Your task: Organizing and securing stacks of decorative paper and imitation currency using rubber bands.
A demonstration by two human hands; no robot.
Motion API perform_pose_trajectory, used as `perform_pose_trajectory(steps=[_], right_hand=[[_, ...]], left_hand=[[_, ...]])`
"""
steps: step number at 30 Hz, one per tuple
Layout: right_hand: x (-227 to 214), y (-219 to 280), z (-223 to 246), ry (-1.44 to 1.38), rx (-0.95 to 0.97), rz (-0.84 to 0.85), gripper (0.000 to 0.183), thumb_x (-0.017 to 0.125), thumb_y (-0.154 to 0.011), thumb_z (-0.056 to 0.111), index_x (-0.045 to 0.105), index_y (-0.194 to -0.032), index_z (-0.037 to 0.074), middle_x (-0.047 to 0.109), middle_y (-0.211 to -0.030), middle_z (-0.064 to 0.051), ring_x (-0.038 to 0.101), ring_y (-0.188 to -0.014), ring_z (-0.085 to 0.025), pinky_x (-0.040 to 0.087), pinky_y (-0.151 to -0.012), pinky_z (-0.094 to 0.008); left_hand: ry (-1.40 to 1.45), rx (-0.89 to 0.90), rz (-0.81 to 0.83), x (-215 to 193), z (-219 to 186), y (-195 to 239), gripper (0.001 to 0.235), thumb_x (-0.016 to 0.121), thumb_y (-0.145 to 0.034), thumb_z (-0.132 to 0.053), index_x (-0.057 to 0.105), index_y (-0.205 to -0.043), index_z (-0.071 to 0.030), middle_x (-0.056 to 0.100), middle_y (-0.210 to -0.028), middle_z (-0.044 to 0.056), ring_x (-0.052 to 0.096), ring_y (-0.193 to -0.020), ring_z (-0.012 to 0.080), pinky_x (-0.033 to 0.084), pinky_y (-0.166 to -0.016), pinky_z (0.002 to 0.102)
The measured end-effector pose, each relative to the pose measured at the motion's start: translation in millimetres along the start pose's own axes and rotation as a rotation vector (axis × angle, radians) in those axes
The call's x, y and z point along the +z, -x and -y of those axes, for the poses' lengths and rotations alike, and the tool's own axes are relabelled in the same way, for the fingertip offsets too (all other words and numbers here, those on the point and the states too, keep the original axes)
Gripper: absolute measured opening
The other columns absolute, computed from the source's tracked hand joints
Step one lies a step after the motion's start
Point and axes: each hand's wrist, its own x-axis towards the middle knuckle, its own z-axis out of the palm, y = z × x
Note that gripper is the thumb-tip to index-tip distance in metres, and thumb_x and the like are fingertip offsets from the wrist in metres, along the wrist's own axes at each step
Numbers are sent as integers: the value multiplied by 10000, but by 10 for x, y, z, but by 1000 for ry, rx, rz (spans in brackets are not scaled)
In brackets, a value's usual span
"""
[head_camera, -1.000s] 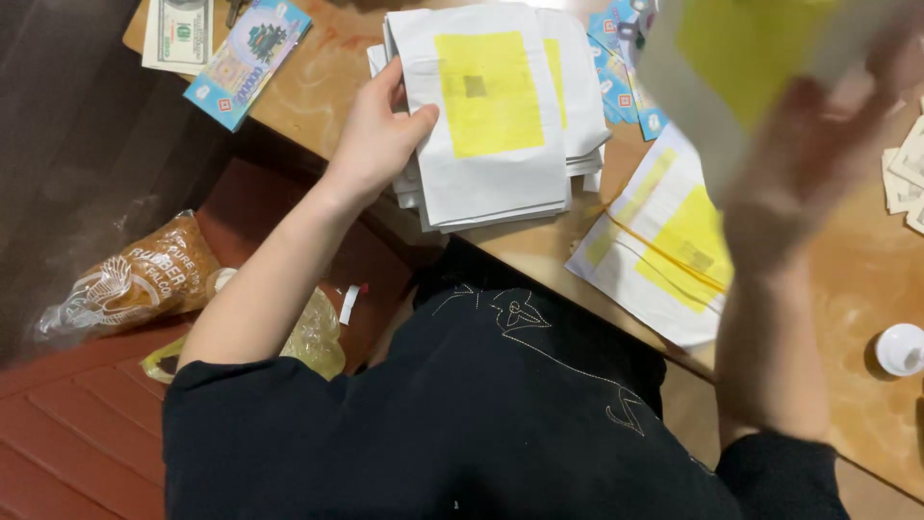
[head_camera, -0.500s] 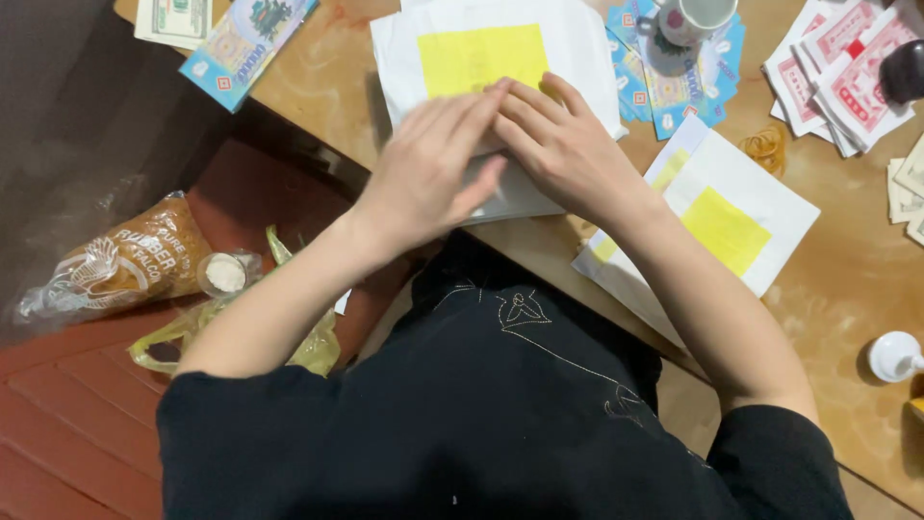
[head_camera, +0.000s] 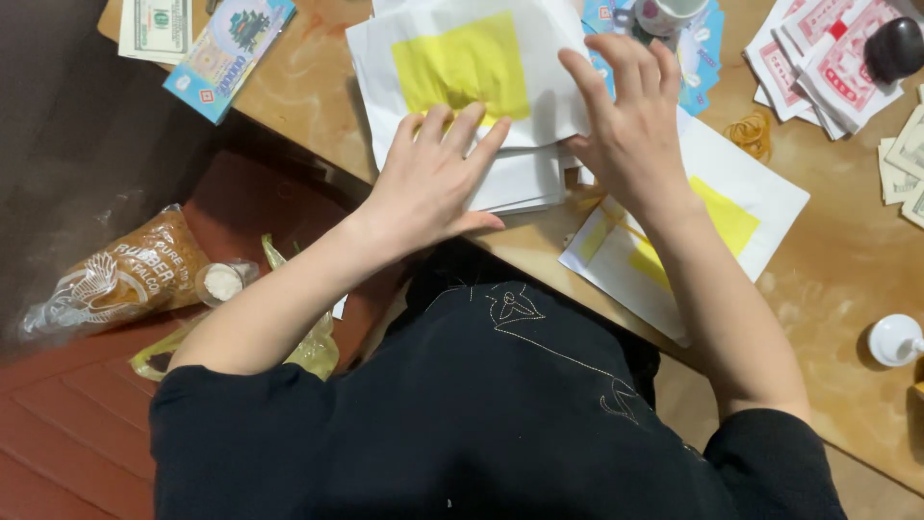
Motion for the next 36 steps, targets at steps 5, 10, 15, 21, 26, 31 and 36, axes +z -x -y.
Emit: perform_pose_trajectory(steps=[5, 10, 15, 21, 26, 31, 36], right_hand=[[89, 34, -101, -145, 65, -55, 951, 933, -732, 87, 426, -1537, 97, 468, -1485, -149, 475, -1388, -362, 355, -1166, -515], [120, 53, -30, -174, 189, -115, 923, 952, -787, 90, 379, -1511, 77, 538, -1394, -179, 533, -1293, -368, 423, -1058, -469], [191, 112, 2, -647, 646, 115, 799, 699, -856, -1, 339, -1568, 52, 726, -1035, -130, 717, -830, -234, 545, -763, -330], [147, 135, -44, -733, 566, 64, 673, 637, -985, 21, 340, -1589, 32, 762, -1022, -136, 718, -859, -216, 548, -800, -322], [205, 175, -96, -640, 587, 58, 418, 657, -1018, 81, 513, -1409, 42, 721, -1038, -100, 674, -881, -210, 530, -818, -341], [161, 162, 20, -312, 324, 31, 180, 774, -957, 122, 728, -1131, 120, 605, -1253, -146, 519, -1201, -334, 433, -1050, -475], [330, 101, -6, -293, 216, 62, 419, 784, -972, 248, 708, -1361, 111, 394, -1604, -212, 306, -1499, -430, 228, -1223, -591]], left_hand=[[-38, -8, 12, 13, -51, 12, 978, 812, -737, -581, 490, -1496, -55, 502, -1422, 224, 514, -1186, 398, 397, -1014, 540], [12, -22, 0, 42, -9, 39, 834, 789, -844, -488, 501, -1498, -59, 522, -1447, 235, 518, -1219, 406, 397, -1031, 524], [84, -62, 40, 60, 40, 23, 675, 691, -911, -515, 581, -1417, -82, 545, -1450, 215, 513, -1254, 410, 408, -1019, 529], [232, -115, 37, 69, 113, 17, 425, 572, -1026, -369, 660, -1362, -123, 599, -1434, 185, 512, -1264, 399, 394, -1040, 534], [305, -135, -106, 128, 191, 37, 281, 524, -1080, -237, 671, -1266, -86, 705, -1229, 162, 631, -1108, 366, 479, -943, 493], [487, -217, -92, 1, 263, 25, 207, 474, -1131, -188, 609, -1166, -35, 689, -848, 194, 697, -790, 381, 548, -735, 475], [640, -345, -66, -76, 316, 45, 231, 429, -1141, -238, 535, -1115, -34, 635, -728, 214, 659, -739, 444, 475, -632, 515]])
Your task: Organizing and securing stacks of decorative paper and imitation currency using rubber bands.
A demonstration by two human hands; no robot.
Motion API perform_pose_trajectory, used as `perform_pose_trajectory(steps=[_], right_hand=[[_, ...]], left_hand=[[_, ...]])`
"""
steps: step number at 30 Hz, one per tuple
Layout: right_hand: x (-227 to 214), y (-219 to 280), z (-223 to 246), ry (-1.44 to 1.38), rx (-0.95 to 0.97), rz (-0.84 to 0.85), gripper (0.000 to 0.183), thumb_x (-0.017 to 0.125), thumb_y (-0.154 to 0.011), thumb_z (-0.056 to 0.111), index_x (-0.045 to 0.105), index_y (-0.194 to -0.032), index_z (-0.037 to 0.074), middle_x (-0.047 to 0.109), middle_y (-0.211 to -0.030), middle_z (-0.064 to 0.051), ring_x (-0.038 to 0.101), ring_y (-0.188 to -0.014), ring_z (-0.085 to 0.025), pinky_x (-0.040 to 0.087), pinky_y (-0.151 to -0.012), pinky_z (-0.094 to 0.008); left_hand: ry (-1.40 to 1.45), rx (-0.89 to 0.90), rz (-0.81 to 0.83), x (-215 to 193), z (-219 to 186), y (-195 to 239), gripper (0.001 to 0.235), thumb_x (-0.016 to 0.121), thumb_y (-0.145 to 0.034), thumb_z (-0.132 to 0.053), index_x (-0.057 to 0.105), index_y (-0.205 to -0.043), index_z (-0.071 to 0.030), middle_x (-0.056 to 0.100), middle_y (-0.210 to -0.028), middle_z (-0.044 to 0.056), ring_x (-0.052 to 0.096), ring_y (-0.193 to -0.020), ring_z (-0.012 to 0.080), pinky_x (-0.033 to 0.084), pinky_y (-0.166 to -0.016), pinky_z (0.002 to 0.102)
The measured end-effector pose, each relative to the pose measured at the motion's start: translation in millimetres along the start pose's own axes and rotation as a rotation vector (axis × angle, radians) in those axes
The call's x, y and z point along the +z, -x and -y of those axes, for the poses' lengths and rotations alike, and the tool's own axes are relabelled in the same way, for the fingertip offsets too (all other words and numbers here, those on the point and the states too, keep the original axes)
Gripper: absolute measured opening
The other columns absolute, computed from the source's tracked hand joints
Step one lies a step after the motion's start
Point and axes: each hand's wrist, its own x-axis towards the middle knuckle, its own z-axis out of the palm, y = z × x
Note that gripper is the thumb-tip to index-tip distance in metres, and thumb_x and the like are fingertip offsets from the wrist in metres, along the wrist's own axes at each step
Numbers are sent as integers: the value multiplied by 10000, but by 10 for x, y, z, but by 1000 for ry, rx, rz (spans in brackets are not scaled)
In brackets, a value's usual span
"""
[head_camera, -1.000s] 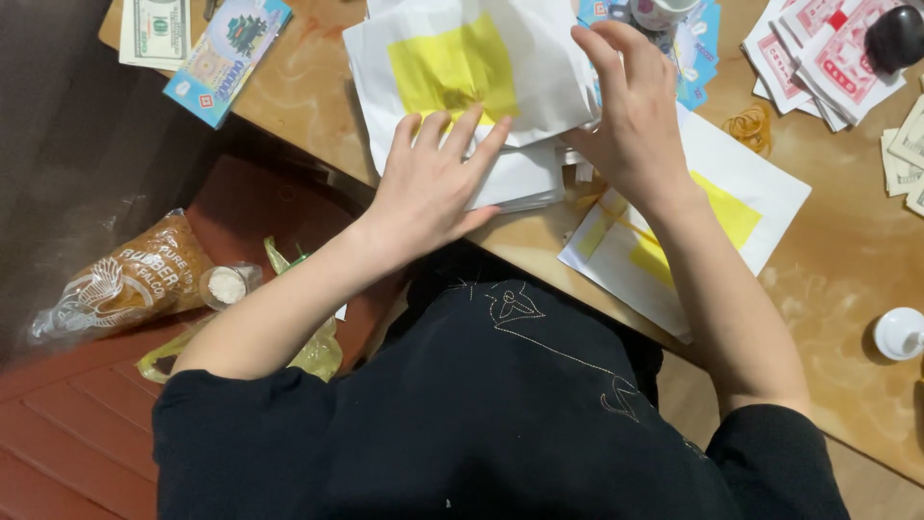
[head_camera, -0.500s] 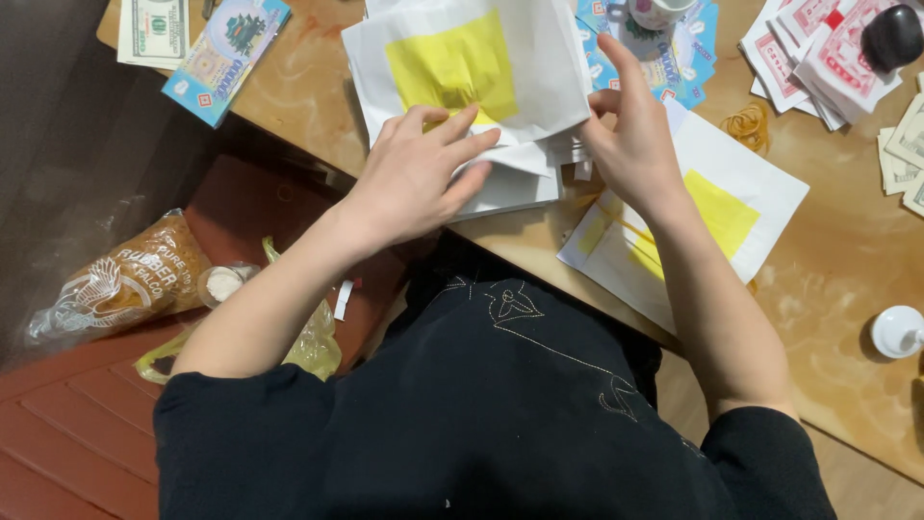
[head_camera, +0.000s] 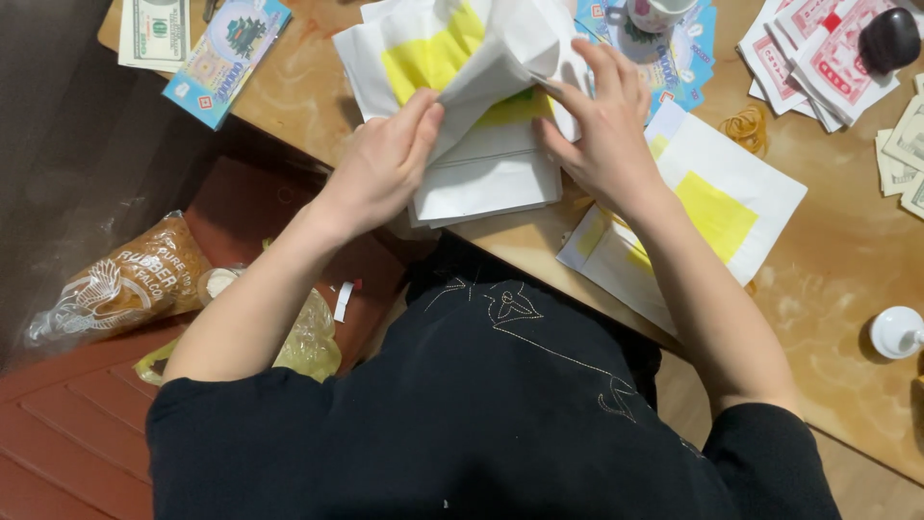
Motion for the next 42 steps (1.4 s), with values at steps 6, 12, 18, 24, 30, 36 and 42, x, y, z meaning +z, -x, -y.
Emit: perform_pose_trajectory(steps=[6, 12, 18, 24, 30, 36, 42], right_hand=[[185, -222, -31, 43, 78, -10, 571, 813, -946, 337, 632, -1401, 45, 273, -1635, -286, 175, -1523, -509, 163, -1175, -650], [169, -291, -114, 75, 67, -40, 316, 854, -915, 264, 733, -1146, 86, 325, -1687, -218, 212, -1568, -465, 166, -1233, -642], [-14, -207, -207, -15, 9, -34, 343, 907, -842, 261, 740, -1082, 82, 382, -1620, -219, 224, -1539, -476, 167, -1215, -621], [-778, 303, -390, -275, 113, 11, 266, 817, -910, 152, 671, -1113, 62, 490, -1635, -171, 434, -1569, -356, 352, -1301, -484], [-1252, 547, -349, -721, 344, -107, 224, 672, -929, -6, 581, -1133, 13, 637, -1322, -187, 653, -1258, -226, 534, -1128, -363], [-1057, 572, -740, -903, 316, -229, 199, 647, -1105, -83, 497, -1228, -39, 605, -1106, -152, 659, -928, -206, 596, -889, -329], [-718, -395, 29, -1077, 288, -196, 248, 625, -1025, -14, 477, -1223, 7, 626, -1149, -97, 753, -929, -243, 674, -816, -342]], left_hand=[[49, -43, -9, -7, 74, 14, 258, 420, -1151, -272, 536, -1124, -43, 633, -747, 214, 661, -758, 443, 475, -643, 508], [27, -21, -17, 10, 92, 41, 274, 423, -1142, -280, 557, -1218, -53, 656, -769, 221, 670, -778, 445, 484, -656, 510], [3, -42, 6, 26, 144, 65, 296, 426, -1145, -295, 560, -1279, -67, 679, -825, 224, 682, -838, 446, 502, -700, 516], [-401, 416, -24, 114, -9, 135, 436, 464, -1080, -434, 547, -1357, -107, 676, -1309, 169, 653, -1188, 308, 472, -985, 473], [-469, 151, 151, 207, 105, -241, 472, 539, -1109, -397, 509, -1498, -131, 607, -1364, 138, 531, -1310, 303, 401, -1106, 495], [-571, 431, -169, 654, 373, -544, 462, 629, -1039, -348, 589, -1435, -115, 522, -1492, 187, 443, -1375, 390, 303, -1137, 589], [-576, 458, -98, 627, 359, -522, 419, 653, -1006, -321, 638, -1363, -101, 549, -1450, 178, 472, -1351, 376, 301, -1146, 621]])
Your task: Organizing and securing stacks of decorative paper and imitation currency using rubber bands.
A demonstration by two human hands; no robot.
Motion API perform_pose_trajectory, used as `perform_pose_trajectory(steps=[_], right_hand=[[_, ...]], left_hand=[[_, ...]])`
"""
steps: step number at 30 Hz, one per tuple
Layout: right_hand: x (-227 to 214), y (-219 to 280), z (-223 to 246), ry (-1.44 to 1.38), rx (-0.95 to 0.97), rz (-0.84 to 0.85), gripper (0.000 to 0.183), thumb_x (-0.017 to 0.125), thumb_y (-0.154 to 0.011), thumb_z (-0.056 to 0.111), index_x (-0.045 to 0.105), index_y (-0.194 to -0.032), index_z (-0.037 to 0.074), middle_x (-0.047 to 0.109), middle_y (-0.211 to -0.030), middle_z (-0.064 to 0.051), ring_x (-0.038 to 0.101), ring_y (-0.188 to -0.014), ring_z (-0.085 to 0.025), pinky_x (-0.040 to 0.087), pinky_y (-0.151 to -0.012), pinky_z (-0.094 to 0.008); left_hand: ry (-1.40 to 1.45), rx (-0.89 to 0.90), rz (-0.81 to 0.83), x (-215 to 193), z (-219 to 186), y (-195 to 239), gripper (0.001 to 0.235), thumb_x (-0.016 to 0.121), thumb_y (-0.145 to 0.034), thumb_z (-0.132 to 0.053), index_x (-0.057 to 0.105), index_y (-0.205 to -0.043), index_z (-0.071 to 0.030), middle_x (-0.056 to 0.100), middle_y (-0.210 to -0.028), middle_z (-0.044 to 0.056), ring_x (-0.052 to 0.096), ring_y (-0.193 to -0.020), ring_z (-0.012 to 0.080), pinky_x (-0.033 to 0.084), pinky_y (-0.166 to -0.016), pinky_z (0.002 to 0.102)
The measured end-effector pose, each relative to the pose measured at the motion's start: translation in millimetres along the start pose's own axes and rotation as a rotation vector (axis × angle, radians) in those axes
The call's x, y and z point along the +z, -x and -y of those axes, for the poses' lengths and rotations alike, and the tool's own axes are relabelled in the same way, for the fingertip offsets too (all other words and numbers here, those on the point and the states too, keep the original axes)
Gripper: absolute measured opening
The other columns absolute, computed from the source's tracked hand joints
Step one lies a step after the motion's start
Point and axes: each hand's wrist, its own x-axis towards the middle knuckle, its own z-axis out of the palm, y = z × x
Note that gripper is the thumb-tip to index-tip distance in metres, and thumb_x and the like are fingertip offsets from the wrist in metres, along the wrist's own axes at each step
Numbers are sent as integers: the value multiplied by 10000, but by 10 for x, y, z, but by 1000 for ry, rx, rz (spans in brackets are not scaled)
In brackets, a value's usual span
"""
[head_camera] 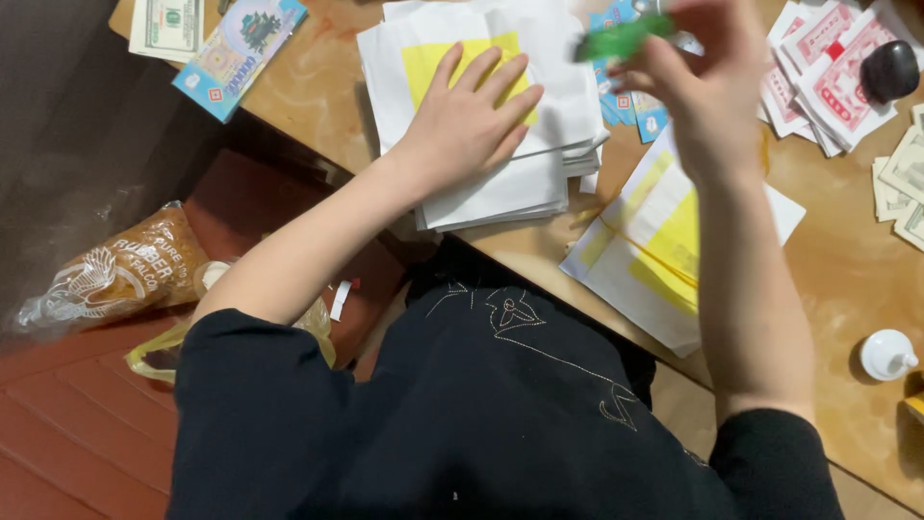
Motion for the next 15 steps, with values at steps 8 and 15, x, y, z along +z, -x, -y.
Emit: perform_pose_trajectory(steps=[8, 15], right_hand=[[268, -307, -328, 94, 203, 173, 262, 670, -1029, 48, 565, -1257, -26, 681, -1085, -114, 748, -821, -203, 593, -630, -292], [-750, 526, 59, 404, 153, -60, 141, 598, -1149, 87, 631, -1183, -46, 729, -1040, -103, 712, -848, -139, 524, -636, -250]], left_hand=[[24, 319, -37, -295, -667, 50, 192, 660, -860, -136, 679, -1019, -29, 665, -1085, 106, 640, -1061, 271, 503, -1040, 441], [300, 421, -54, -70, -1303, -35, 288, 656, -877, -161, 670, -1129, -23, 663, -1168, 86, 635, -1118, 222, 486, -1004, 362]])
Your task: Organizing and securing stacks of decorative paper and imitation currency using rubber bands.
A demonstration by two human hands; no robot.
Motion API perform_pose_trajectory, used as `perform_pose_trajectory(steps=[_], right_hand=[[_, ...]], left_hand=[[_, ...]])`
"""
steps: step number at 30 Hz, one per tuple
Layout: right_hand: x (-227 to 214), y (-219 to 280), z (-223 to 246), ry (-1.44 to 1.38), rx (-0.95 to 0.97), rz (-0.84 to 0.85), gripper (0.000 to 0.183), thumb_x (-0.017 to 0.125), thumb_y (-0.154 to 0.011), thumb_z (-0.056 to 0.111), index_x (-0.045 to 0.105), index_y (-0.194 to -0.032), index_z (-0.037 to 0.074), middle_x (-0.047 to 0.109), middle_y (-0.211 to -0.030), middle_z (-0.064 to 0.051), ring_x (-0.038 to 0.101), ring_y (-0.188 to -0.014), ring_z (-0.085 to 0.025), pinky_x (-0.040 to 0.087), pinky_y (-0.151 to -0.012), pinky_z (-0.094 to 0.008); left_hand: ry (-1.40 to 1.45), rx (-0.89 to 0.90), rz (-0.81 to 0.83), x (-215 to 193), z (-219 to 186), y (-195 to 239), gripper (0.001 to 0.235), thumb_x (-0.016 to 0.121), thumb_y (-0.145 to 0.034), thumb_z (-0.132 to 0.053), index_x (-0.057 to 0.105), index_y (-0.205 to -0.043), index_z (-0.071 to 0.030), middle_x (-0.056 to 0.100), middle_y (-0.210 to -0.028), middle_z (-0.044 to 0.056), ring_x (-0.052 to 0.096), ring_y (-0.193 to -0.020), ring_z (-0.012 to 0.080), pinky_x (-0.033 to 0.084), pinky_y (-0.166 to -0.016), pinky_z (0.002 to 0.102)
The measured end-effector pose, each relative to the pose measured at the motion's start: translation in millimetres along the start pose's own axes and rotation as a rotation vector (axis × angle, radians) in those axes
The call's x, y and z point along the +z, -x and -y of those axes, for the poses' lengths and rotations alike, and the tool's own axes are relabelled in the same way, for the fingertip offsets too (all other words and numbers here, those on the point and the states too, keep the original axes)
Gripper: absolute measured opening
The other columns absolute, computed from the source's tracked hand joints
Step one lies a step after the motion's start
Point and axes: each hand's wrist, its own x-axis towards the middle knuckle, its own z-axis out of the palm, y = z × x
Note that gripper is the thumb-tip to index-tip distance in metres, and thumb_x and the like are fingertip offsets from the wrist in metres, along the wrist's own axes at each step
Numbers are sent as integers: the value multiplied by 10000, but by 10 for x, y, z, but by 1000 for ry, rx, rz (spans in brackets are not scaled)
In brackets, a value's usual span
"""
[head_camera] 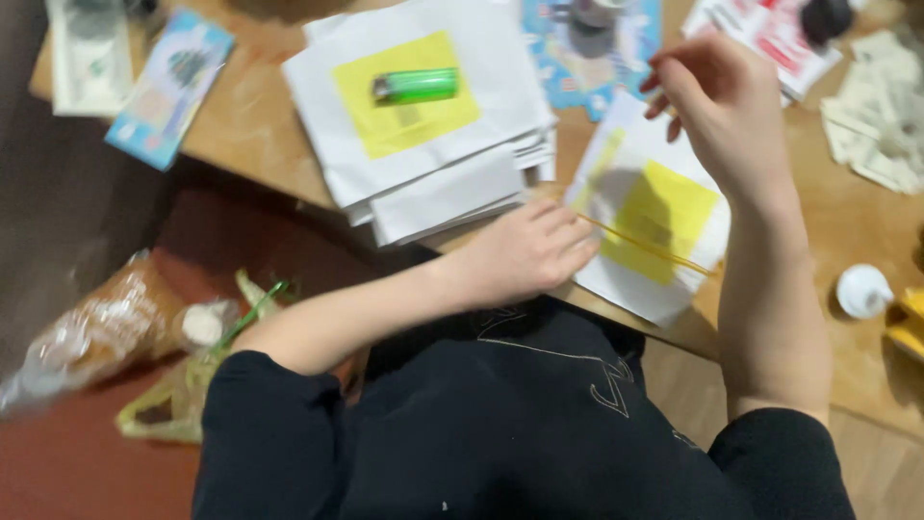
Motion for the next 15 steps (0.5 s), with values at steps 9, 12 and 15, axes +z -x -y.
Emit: perform_pose_trajectory(steps=[9, 12, 15], right_hand=[[-634, 1666, -564, -3, 379, -258, 189, 557, -1086, 121, 640, -1149, -37, 727, -1004, -105, 726, -881, -142, 574, -707, -246], [-415, 1830, -648, -126, 576, -365, 227, 573, -1037, 149, 573, -1187, -22, 718, -962, -84, 702, -809, -115, 570, -612, -276], [-205, 1854, -631, 134, 542, -423, 344, 645, -991, 124, 499, -1265, -23, 675, -940, -72, 637, -758, -97, 500, -506, -307]], left_hand=[[134, 24, 264, 779, -309, -456, 644, 777, -745, -382, 618, -1281, -63, 587, -1315, 163, 545, -1224, 347, 451, -987, 535], [148, 20, 298, 662, -320, -475, 733, 809, -719, -458, 594, -1318, -94, 561, -1325, 149, 511, -1236, 351, 433, -994, 557], [158, 19, 291, 693, -326, -460, 743, 800, -741, -489, 568, -1325, -93, 544, -1352, 155, 489, -1248, 355, 420, -1007, 558]])
